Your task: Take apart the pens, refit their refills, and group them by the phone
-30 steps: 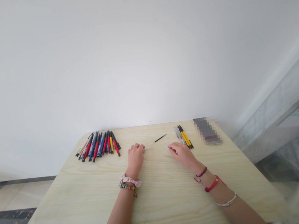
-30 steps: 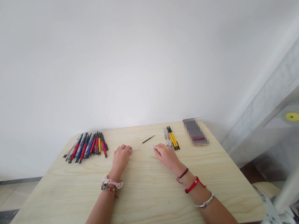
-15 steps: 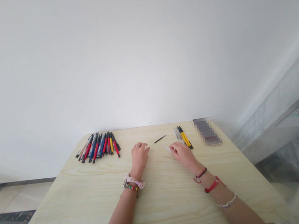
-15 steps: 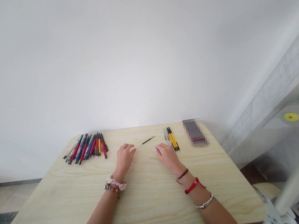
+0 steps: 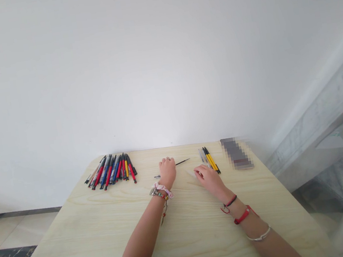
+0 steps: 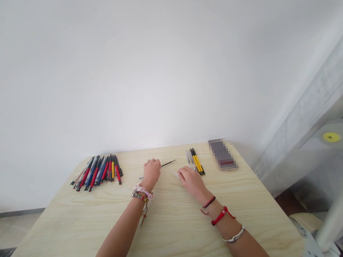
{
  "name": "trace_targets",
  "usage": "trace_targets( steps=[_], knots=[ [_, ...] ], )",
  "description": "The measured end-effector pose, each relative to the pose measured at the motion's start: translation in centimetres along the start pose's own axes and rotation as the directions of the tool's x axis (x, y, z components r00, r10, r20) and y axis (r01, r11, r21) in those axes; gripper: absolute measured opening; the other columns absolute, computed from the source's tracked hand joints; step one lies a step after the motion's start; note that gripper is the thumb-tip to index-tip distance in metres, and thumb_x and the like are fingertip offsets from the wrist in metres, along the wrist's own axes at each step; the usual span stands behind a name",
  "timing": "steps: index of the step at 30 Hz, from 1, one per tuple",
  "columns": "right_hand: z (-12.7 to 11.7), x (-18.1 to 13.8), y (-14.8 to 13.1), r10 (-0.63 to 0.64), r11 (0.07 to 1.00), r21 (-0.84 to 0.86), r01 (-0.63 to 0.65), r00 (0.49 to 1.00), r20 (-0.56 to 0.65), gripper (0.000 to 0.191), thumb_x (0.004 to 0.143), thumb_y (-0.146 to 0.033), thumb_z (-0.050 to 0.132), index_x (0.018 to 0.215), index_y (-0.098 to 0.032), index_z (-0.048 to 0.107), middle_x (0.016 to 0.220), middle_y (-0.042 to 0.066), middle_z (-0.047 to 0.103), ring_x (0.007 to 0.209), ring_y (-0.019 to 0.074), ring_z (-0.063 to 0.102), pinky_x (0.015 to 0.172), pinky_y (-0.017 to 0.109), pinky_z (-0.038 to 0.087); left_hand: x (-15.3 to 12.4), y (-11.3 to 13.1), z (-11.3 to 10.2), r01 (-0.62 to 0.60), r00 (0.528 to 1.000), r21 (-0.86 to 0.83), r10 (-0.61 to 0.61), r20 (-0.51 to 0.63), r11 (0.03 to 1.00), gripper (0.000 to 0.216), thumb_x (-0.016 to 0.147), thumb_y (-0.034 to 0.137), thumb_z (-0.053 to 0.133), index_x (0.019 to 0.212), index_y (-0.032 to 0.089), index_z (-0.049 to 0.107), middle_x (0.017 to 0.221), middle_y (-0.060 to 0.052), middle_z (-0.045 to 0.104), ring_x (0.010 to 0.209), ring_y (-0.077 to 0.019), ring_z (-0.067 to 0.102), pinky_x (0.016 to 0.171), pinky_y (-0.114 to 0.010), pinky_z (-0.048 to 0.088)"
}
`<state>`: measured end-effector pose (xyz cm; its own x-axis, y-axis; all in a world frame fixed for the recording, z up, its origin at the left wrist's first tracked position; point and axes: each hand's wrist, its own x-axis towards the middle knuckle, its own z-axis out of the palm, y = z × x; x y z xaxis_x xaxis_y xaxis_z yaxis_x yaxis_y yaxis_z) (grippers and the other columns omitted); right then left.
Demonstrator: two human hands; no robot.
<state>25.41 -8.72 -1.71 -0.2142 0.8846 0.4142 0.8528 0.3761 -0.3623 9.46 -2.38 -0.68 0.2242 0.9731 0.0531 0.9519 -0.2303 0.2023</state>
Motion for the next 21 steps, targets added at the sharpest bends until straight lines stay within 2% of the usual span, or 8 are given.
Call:
trace_targets(
  steps=[7, 16, 19, 21],
  knots=[
    [0.1, 0.0, 0.0, 0.007, 1.000, -0.003, -0.007, 1.000, 0.017, 0.017, 0.078, -0.014, 0.041, 0.075, -0.018, 0.057, 0.073, 0.004, 0.060, 0.061, 0.0142, 0.054, 0.057, 0.025, 0.041, -0.9, -1.7, -2.2, -0.050, 0.998, 0.058, 0.052, -0.023, 0.997, 0.022, 0.079, 0.007, 0.033, 0.086, 0.016, 0.052, 0.085, -0.010, 0.057, 0.085, -0.0217, 0.049, 0.073, -0.035, 0.028],
    [0.2, 0.0, 0.1, -0.007, 1.000, -0.002, 0.007, 1.000, 0.006, 0.018, 0.078, -0.014, 0.040, 0.074, -0.018, 0.057, 0.072, 0.004, 0.060, 0.062, 0.0143, 0.054, 0.058, 0.026, 0.041, -1.3, -2.6, -3.3, -0.055, 0.998, -0.011, 0.055, -0.042, 0.998, 0.018, 0.077, 0.010, 0.039, 0.079, 0.019, 0.054, 0.085, -0.006, 0.056, 0.085, -0.0190, 0.049, 0.073, -0.032, 0.028],
    [0.2, 0.0, 0.1, -0.003, 1.000, 0.000, 0.003, 1.000, 0.010, 0.018, 0.077, -0.014, 0.040, 0.074, -0.018, 0.057, 0.071, 0.004, 0.060, 0.062, 0.0148, 0.055, 0.058, 0.026, 0.042, -1.6, -3.3, -3.5, -0.025, 0.997, -0.071, 0.021, -0.068, 0.997, 0.017, 0.077, 0.012, 0.041, 0.078, 0.020, 0.055, 0.084, -0.005, 0.058, 0.085, -0.0196, 0.050, 0.074, -0.033, 0.030],
    [0.2, 0.0, 0.0, 0.008, 1.000, 0.023, -0.008, 1.000, 0.009, 0.017, 0.077, -0.015, 0.040, 0.076, -0.018, 0.057, 0.072, 0.004, 0.060, 0.063, 0.0151, 0.055, 0.058, 0.026, 0.042, -2.0, -3.7, -3.5, -0.023, 0.997, -0.175, 0.009, -0.082, 0.984, 0.014, 0.076, 0.014, 0.043, 0.077, 0.020, 0.056, 0.083, -0.004, 0.059, 0.084, -0.0188, 0.052, 0.074, -0.032, 0.032]
  ],
)
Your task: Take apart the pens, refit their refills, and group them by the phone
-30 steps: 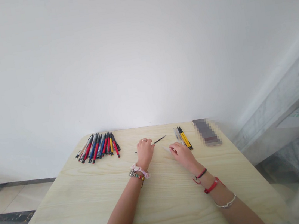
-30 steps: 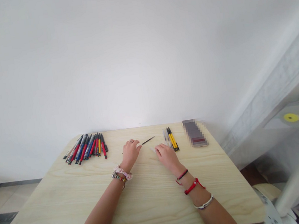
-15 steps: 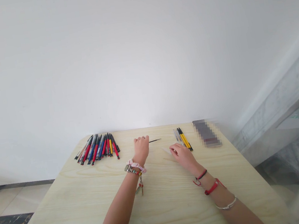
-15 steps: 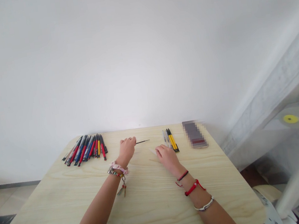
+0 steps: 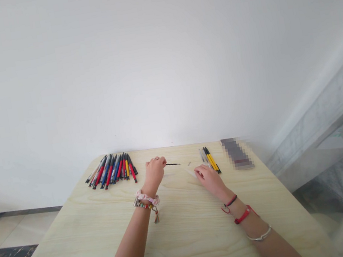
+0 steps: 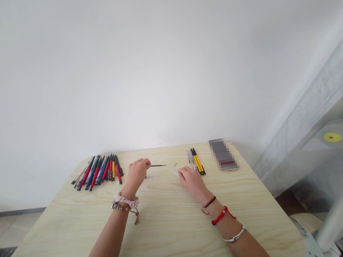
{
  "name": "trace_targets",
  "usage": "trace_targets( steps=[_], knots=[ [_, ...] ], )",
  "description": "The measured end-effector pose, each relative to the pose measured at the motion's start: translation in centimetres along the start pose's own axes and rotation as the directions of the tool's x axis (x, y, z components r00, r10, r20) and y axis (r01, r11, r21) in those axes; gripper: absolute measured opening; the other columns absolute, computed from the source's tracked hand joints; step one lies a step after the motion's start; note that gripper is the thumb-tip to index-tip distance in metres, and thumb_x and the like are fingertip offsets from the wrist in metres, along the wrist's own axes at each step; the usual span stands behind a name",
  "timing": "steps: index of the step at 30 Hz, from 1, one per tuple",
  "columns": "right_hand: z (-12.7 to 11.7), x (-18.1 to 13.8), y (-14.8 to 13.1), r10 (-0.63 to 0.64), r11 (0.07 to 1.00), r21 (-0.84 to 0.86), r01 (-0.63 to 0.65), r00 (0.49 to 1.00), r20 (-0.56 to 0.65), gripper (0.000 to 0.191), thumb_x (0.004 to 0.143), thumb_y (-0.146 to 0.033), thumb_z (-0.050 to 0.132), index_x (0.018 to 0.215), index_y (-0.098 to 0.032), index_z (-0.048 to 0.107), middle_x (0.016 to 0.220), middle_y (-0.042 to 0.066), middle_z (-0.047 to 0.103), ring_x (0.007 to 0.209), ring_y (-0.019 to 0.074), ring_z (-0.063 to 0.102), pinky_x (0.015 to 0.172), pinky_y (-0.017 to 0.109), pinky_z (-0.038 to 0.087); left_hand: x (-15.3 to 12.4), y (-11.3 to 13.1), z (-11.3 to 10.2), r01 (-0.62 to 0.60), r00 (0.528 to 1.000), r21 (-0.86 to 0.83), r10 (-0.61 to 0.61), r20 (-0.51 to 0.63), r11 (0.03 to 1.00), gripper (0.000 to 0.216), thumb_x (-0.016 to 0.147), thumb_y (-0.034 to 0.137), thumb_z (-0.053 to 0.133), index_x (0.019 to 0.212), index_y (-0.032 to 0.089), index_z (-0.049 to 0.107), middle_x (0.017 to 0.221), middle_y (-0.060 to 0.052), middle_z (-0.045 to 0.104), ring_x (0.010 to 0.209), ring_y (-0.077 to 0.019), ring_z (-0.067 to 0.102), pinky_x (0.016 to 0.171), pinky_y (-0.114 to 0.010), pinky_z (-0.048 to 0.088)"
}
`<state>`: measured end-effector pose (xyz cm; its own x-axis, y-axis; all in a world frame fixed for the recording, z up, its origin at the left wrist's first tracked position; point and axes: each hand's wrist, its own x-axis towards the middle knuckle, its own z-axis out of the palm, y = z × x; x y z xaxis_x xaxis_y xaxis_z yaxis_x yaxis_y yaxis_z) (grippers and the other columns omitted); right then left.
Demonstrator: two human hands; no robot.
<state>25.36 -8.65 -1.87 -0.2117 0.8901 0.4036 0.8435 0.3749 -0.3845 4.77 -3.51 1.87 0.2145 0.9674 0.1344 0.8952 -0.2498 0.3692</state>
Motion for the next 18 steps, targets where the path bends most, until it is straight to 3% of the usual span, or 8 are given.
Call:
trace_targets(
  steps=[4, 7, 11, 15, 18],
  knots=[
    [0.1, 0.1, -0.1, 0.041, 0.993, 0.109, -0.038, 0.999, -0.025, 0.018, 0.077, -0.019, 0.044, 0.090, -0.017, 0.056, 0.079, 0.005, 0.060, 0.058, 0.0137, 0.054, 0.060, 0.028, 0.044, -1.1, -0.1, 0.6, -0.089, 0.995, -0.312, 0.098, 0.014, 0.946, 0.009, 0.074, 0.016, 0.047, 0.073, 0.019, 0.056, 0.076, -0.002, 0.062, 0.076, -0.0145, 0.055, 0.071, -0.025, 0.038],
    [-0.1, 0.2, -0.1, 0.036, 0.983, 0.183, -0.028, 0.998, -0.042, 0.018, 0.076, -0.022, 0.046, 0.089, -0.017, 0.057, 0.080, 0.005, 0.060, 0.059, 0.0136, 0.054, 0.061, 0.029, 0.045, -1.9, 0.2, 1.7, -0.135, 0.989, -0.433, 0.150, 0.000, 0.891, 0.006, 0.072, 0.018, 0.049, 0.071, 0.018, 0.056, 0.073, -0.001, 0.062, 0.074, -0.0140, 0.057, 0.070, -0.024, 0.041],
    [-0.2, 0.3, -0.1, 0.038, 0.942, 0.335, -0.028, 0.999, -0.024, 0.013, 0.075, -0.024, 0.049, 0.073, -0.018, 0.060, 0.071, 0.004, 0.061, 0.065, 0.0154, 0.056, 0.059, 0.028, 0.045, -2.6, 0.2, 3.0, -0.135, 0.990, -0.457, 0.144, -0.017, 0.879, 0.005, 0.072, 0.018, 0.051, 0.072, 0.018, 0.056, 0.073, -0.001, 0.063, 0.074, -0.0142, 0.057, 0.071, -0.025, 0.042],
    [0.2, 0.5, 0.0, 0.206, 0.778, 0.597, -0.193, 0.977, 0.047, 0.017, 0.072, -0.032, 0.051, 0.072, -0.016, 0.058, 0.059, 0.002, 0.059, 0.052, 0.0133, 0.054, 0.046, 0.024, 0.043, -2.9, 0.3, 3.5, -0.184, 0.982, -0.422, 0.183, -0.043, 0.888, 0.007, 0.073, 0.019, 0.051, 0.076, 0.018, 0.056, 0.076, -0.002, 0.062, 0.076, -0.0146, 0.056, 0.071, -0.026, 0.041],
    [0.4, 0.7, 0.4, 0.284, 0.688, 0.673, -0.271, 0.954, 0.094, 0.022, 0.071, -0.035, 0.052, 0.076, -0.015, 0.057, 0.056, 0.001, 0.057, 0.047, 0.0125, 0.052, 0.041, 0.023, 0.040, -3.1, 0.5, 3.5, -0.230, 0.972, -0.373, 0.229, -0.049, 0.899, 0.009, 0.074, 0.019, 0.048, 0.075, 0.018, 0.057, 0.076, -0.002, 0.062, 0.076, -0.0148, 0.055, 0.071, -0.026, 0.041]
  ],
)
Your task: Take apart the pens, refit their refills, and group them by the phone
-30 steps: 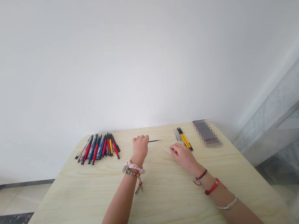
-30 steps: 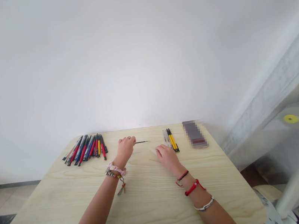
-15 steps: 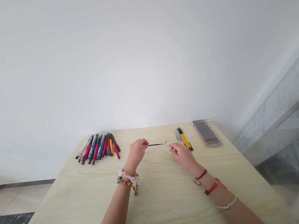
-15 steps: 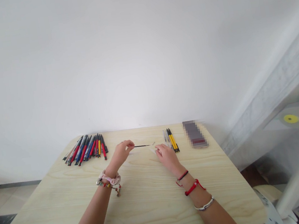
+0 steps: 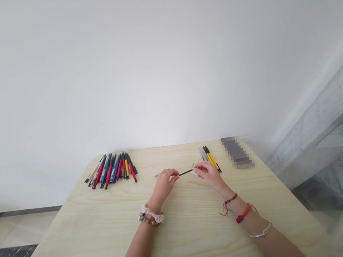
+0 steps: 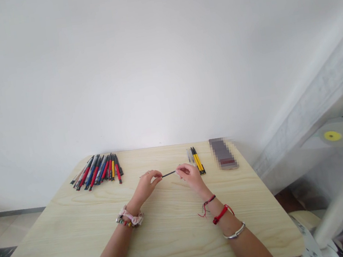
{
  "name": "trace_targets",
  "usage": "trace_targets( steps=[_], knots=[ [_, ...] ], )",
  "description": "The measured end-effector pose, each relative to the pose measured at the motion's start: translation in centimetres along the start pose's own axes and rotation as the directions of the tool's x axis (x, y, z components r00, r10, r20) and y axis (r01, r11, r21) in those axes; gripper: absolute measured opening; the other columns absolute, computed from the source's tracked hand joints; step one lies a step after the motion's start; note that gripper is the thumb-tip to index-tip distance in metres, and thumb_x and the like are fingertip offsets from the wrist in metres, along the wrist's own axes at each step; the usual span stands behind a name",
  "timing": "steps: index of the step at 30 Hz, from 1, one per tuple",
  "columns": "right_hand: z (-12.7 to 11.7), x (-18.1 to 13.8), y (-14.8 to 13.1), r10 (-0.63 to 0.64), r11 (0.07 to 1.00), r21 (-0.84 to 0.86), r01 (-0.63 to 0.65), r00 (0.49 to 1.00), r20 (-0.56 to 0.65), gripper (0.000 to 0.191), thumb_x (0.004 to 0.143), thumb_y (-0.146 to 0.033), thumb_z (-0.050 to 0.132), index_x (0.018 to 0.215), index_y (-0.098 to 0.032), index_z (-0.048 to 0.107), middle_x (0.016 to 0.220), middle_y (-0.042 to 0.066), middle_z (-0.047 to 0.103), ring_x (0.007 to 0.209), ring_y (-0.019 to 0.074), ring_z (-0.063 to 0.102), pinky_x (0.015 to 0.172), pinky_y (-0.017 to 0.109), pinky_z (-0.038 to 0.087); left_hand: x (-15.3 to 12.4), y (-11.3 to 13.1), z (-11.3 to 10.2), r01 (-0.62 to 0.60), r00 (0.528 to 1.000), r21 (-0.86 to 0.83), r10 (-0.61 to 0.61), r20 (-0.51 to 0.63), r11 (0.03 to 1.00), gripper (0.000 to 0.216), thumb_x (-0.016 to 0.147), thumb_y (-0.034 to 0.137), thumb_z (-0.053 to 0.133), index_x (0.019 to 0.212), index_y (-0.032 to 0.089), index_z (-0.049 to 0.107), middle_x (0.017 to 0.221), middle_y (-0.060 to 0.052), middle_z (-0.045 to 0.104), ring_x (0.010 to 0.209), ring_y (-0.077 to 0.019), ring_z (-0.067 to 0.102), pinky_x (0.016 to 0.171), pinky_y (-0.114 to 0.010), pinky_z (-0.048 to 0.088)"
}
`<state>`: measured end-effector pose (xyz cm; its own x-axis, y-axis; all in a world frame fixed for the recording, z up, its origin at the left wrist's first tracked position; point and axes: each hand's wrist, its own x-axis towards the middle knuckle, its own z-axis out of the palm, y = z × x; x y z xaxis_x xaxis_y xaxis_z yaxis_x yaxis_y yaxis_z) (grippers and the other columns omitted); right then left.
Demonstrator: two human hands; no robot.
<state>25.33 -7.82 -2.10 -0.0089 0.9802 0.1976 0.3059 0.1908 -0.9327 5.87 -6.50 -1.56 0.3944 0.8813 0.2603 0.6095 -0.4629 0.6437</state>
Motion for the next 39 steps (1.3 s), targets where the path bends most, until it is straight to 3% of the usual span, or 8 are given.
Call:
trace_targets(
  steps=[5, 9, 12, 15, 24, 28, 32, 39],
  knots=[
    [-0.9, 0.5, 0.2, -0.143, 0.940, -0.323, 0.104, 0.985, -0.097, 0.018, 0.077, -0.023, 0.043, 0.086, -0.017, 0.057, 0.078, 0.005, 0.060, 0.065, 0.0147, 0.056, 0.056, 0.026, 0.045, -0.1, -0.5, 0.0, 0.045, 0.998, 0.032, -0.044, -0.034, 0.998, 0.012, 0.075, 0.016, 0.046, 0.076, 0.017, 0.058, 0.076, -0.002, 0.062, 0.074, -0.0142, 0.054, 0.069, -0.025, 0.040],
    [-1.0, 1.2, 0.3, -0.233, 0.671, -0.701, 0.241, 0.966, 0.109, 0.022, 0.075, -0.008, 0.042, 0.085, -0.019, 0.058, 0.088, 0.005, 0.057, 0.078, 0.0158, 0.054, 0.067, 0.027, 0.042, -0.1, -0.9, -0.1, 0.073, 0.996, 0.036, -0.071, -0.048, 0.997, 0.012, 0.075, 0.015, 0.047, 0.075, 0.017, 0.059, 0.076, -0.002, 0.062, 0.074, -0.0140, 0.055, 0.069, -0.024, 0.040],
    [-0.5, 1.5, 0.6, -0.183, 0.506, -0.814, 0.285, 0.958, 0.222, 0.017, 0.075, -0.008, 0.044, 0.074, -0.018, 0.058, 0.080, 0.004, 0.056, 0.073, 0.0157, 0.053, 0.063, 0.027, 0.041, -0.1, -0.9, -0.1, 0.076, 0.996, 0.035, -0.075, -0.044, 0.996, 0.013, 0.075, 0.015, 0.046, 0.075, 0.017, 0.059, 0.076, -0.003, 0.062, 0.074, -0.0140, 0.055, 0.069, -0.024, 0.040],
    [-0.1, 1.6, 0.8, -0.169, 0.430, -0.852, 0.299, 0.954, 0.250, 0.015, 0.076, -0.008, 0.045, 0.067, -0.016, 0.056, 0.071, 0.004, 0.055, 0.070, 0.0169, 0.051, 0.062, 0.028, 0.039, -0.1, -0.9, -0.1, 0.075, 0.997, 0.032, -0.074, -0.030, 0.997, 0.013, 0.075, 0.015, 0.046, 0.075, 0.017, 0.059, 0.076, -0.002, 0.062, 0.074, -0.0140, 0.055, 0.069, -0.024, 0.040],
    [-3.0, 0.9, -0.4, -0.166, 0.496, -0.835, 0.239, 0.970, 0.179, 0.022, 0.073, -0.005, 0.044, 0.086, -0.015, 0.057, 0.085, 0.007, 0.058, 0.080, 0.0179, 0.052, 0.072, 0.028, 0.038, -0.2, -1.5, 0.1, 0.090, 0.996, 0.049, -0.090, 0.004, 0.995, 0.013, 0.074, 0.016, 0.046, 0.077, 0.017, 0.059, 0.077, -0.003, 0.062, 0.075, -0.0142, 0.054, 0.070, -0.025, 0.040],
    [-4.9, 0.1, -1.7, 0.021, 0.544, -0.825, 0.150, 0.981, 0.192, 0.016, 0.074, -0.008, 0.044, 0.076, -0.015, 0.059, 0.079, 0.006, 0.060, 0.074, 0.0158, 0.054, 0.067, 0.024, 0.038, -0.1, -1.5, 0.3, 0.092, 0.995, 0.059, -0.093, 0.020, 0.994, 0.014, 0.074, 0.016, 0.046, 0.077, 0.017, 0.059, 0.077, -0.003, 0.062, 0.075, -0.0142, 0.054, 0.070, -0.025, 0.040],
    [-3.4, -0.2, -2.2, 0.070, 0.575, -0.809, 0.123, 0.978, 0.199, 0.014, 0.076, -0.016, 0.046, 0.082, -0.015, 0.059, 0.084, 0.006, 0.060, 0.079, 0.0159, 0.054, 0.067, 0.023, 0.038, -0.2, -1.3, 0.4, 0.081, 0.996, 0.067, -0.083, 0.036, 0.995, 0.014, 0.074, 0.016, 0.046, 0.077, 0.017, 0.059, 0.078, -0.003, 0.062, 0.075, -0.0142, 0.054, 0.069, -0.024, 0.040],
    [-0.5, 0.2, -1.7, 0.171, 0.466, -0.878, 0.111, 0.962, 0.212, 0.018, 0.078, -0.016, 0.042, 0.081, -0.015, 0.060, 0.086, 0.008, 0.060, 0.081, 0.0169, 0.055, 0.066, 0.024, 0.037, -0.3, -1.2, 0.4, 0.104, 0.994, 0.074, -0.106, 0.026, 0.992, 0.015, 0.075, 0.016, 0.044, 0.078, 0.017, 0.059, 0.079, -0.003, 0.062, 0.077, -0.0144, 0.054, 0.071, -0.025, 0.040]
  ],
)
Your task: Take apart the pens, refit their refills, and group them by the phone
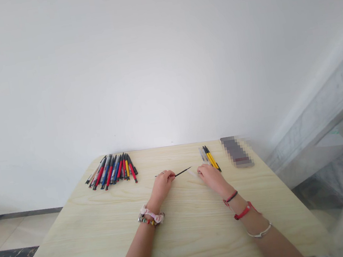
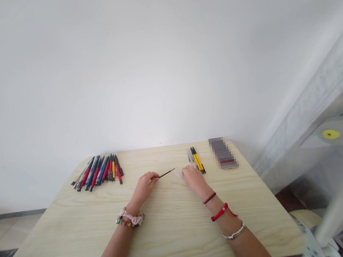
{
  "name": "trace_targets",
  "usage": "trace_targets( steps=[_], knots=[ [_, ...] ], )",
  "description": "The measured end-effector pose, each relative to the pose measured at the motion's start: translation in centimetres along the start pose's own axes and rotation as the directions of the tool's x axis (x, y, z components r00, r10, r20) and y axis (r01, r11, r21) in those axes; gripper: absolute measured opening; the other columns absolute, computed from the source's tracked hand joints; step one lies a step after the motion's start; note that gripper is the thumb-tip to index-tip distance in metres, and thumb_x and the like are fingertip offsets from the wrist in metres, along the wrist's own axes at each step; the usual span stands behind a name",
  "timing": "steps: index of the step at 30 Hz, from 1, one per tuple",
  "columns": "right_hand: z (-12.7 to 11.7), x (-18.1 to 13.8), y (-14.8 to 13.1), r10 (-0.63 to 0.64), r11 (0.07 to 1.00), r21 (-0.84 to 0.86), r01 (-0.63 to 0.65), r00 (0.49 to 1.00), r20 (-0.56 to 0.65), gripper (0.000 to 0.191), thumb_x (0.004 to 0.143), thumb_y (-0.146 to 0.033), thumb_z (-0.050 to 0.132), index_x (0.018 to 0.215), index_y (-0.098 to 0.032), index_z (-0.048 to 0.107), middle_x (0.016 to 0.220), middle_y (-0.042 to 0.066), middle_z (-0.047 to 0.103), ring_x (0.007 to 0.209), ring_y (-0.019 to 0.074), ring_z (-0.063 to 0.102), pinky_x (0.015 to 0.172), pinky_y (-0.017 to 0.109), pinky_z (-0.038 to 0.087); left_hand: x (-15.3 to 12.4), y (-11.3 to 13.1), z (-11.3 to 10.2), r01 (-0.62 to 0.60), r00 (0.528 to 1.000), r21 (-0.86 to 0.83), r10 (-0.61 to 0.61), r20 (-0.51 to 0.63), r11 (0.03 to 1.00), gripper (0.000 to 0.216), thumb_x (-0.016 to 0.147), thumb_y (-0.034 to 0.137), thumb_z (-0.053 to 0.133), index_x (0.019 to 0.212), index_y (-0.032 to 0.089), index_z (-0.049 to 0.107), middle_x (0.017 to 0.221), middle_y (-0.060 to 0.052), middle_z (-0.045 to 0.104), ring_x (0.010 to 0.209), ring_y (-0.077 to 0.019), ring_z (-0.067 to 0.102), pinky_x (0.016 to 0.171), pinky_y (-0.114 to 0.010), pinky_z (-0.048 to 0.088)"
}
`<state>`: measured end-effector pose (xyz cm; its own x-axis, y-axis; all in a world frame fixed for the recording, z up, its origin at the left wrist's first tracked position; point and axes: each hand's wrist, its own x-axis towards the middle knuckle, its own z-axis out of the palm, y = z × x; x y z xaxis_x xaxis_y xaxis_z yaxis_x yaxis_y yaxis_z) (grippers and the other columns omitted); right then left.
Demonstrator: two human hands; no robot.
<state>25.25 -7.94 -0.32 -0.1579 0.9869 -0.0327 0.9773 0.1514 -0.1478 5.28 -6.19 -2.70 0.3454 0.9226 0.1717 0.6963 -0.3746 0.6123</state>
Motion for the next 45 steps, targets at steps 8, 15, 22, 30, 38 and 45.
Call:
trace_targets(
  steps=[8, 15, 22, 30, 38, 45],
  knots=[
    [0.2, -0.2, 0.7, -0.003, 1.000, 0.014, 0.004, 0.999, -0.033, 0.020, 0.073, -0.008, 0.042, 0.073, -0.014, 0.061, 0.082, 0.011, 0.060, 0.078, 0.0194, 0.057, 0.066, 0.028, 0.040, 0.0, 0.1, 0.0, 0.019, 0.999, 0.008, -0.019, 0.026, 1.000, 0.016, 0.074, 0.017, 0.044, 0.078, 0.018, 0.059, 0.079, -0.003, 0.062, 0.077, -0.0149, 0.055, 0.071, -0.026, 0.040],
    [0.2, -0.2, 1.5, 0.166, 0.668, 0.740, 0.072, 0.956, -0.242, 0.010, 0.070, -0.022, 0.048, 0.072, -0.016, 0.056, 0.065, 0.001, 0.060, 0.058, 0.0130, 0.055, 0.055, 0.025, 0.043, 0.0, 0.2, 0.2, -0.001, 0.998, -0.022, 0.002, 0.064, 1.000, 0.016, 0.074, 0.016, 0.045, 0.079, 0.018, 0.059, 0.080, -0.003, 0.062, 0.078, -0.0152, 0.055, 0.072, -0.026, 0.041],
    [0.8, -0.1, 0.6, 0.354, 0.267, 0.962, 0.056, 0.923, -0.152, 0.024, 0.058, -0.035, 0.061, 0.068, -0.015, 0.055, 0.053, -0.001, 0.054, 0.047, 0.0105, 0.049, 0.041, 0.021, 0.034, -0.1, 0.5, 0.1, -0.023, 0.996, -0.058, 0.028, 0.084, 0.998, 0.016, 0.074, 0.016, 0.044, 0.079, 0.017, 0.059, 0.080, -0.003, 0.063, 0.076, -0.0149, 0.056, 0.071, -0.025, 0.041],
    [0.5, -0.3, -0.4, 0.358, 0.124, 0.991, 0.054, 0.929, -0.095, 0.030, 0.052, -0.037, 0.066, 0.067, -0.014, 0.056, 0.048, -0.003, 0.052, 0.043, 0.0085, 0.045, 0.037, 0.019, 0.028, -0.1, 0.6, 0.1, -0.022, 0.996, -0.100, 0.031, 0.083, 0.995, 0.016, 0.075, 0.017, 0.044, 0.079, 0.017, 0.059, 0.080, -0.003, 0.063, 0.077, -0.0146, 0.055, 0.071, -0.025, 0.041],
    [0.3, -0.4, -0.4, 0.351, 0.118, 0.990, 0.080, 0.929, -0.117, 0.028, 0.053, -0.037, 0.065, 0.067, -0.015, 0.055, 0.049, -0.002, 0.051, 0.043, 0.0082, 0.044, 0.035, 0.019, 0.028, 0.0, 0.8, 0.0, -0.012, 0.997, -0.111, 0.020, 0.078, 0.994, 0.015, 0.075, 0.018, 0.045, 0.077, 0.018, 0.059, 0.080, -0.003, 0.063, 0.077, -0.0147, 0.055, 0.072, -0.026, 0.041],
    [1.4, -0.3, -1.0, 0.166, 0.220, 0.975, 0.007, 0.985, -0.045, 0.024, 0.058, -0.036, 0.061, 0.067, -0.015, 0.055, 0.050, -0.002, 0.053, 0.041, 0.0081, 0.044, 0.035, 0.019, 0.030, -0.2, 1.4, 0.0, -0.053, 0.996, -0.126, 0.062, 0.069, 0.991, 0.015, 0.075, 0.018, 0.044, 0.077, 0.017, 0.059, 0.077, -0.002, 0.063, 0.074, -0.0139, 0.055, 0.070, -0.024, 0.041]
  ],
)
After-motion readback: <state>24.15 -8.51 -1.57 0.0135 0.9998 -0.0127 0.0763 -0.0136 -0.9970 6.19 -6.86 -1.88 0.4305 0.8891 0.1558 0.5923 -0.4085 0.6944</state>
